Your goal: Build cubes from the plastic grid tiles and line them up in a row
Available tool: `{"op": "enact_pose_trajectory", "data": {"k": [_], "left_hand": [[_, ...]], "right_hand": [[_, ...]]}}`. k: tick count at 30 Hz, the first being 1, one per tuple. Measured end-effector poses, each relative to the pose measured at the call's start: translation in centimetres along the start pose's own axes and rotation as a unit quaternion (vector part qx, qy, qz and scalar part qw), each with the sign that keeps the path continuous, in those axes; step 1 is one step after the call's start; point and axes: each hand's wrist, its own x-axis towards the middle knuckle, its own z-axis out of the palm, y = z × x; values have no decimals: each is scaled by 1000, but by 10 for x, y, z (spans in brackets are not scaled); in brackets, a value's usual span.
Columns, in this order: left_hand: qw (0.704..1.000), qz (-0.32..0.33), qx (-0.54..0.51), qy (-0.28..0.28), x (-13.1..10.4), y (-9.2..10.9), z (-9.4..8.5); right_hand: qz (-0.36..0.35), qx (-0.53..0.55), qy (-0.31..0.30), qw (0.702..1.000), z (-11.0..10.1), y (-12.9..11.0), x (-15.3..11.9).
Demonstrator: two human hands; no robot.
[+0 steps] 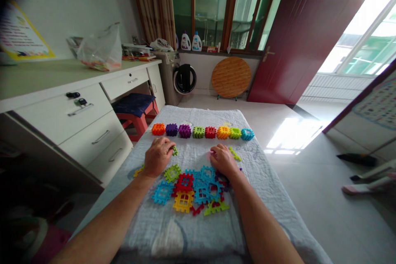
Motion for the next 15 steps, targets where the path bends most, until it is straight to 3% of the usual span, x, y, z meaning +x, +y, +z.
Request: {"op": "enact_pose_trajectory", "data": {"k": [7,15], "left_hand": [[997,-19,18,-70,-1,1,4],[984,38,-130,-117,-10,-12,-4]], "right_hand": [[0,-9,-7,1000,-2,-2,-1],[-7,-4,-3,1000,-2,-2,-3]]}}
